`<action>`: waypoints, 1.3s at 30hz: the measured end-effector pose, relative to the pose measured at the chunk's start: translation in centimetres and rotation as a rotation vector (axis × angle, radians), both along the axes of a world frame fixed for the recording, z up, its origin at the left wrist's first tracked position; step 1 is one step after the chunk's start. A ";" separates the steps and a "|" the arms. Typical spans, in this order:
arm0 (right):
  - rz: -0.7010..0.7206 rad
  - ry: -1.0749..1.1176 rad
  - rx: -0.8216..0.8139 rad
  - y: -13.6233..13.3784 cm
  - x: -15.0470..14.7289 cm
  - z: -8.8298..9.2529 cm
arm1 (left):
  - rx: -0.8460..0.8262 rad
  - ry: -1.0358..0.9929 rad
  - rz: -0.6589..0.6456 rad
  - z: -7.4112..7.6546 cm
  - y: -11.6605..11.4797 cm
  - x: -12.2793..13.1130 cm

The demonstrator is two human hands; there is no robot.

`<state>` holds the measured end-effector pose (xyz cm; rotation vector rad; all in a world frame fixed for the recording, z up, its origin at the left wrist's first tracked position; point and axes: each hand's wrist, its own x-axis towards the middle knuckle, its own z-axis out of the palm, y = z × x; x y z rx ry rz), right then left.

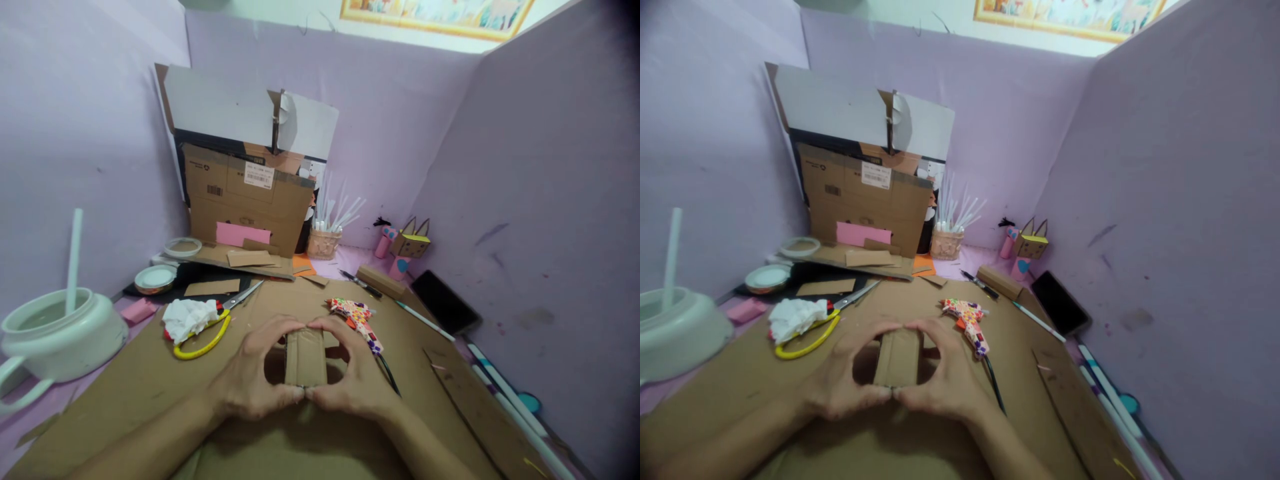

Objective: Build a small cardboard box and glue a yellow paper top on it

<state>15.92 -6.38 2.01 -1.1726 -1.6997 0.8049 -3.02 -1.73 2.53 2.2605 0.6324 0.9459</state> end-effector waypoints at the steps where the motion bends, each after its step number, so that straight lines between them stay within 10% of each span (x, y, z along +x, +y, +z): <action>1: 0.005 0.002 -0.001 0.0 0.0 0.0 | -0.001 0.006 0.000 -0.1 0.0 0.0; 8: 0.027 0.002 0.023 -0.1 0.1 -0.1 | -0.063 -0.033 -0.003 -0.3 0.1 0.0; 17: 0.034 0.191 0.044 0.6 0.6 -0.7 | -0.810 -0.505 -0.346 -2.5 1.2 0.6; 25: -0.055 -0.153 0.143 0.0 0.5 0.4 | -0.422 -0.088 -0.009 -1.5 1.0 0.3; 39: -0.025 0.009 -0.055 0.3 -0.2 0.8 | -0.335 -0.049 -0.028 -1.4 0.6 0.0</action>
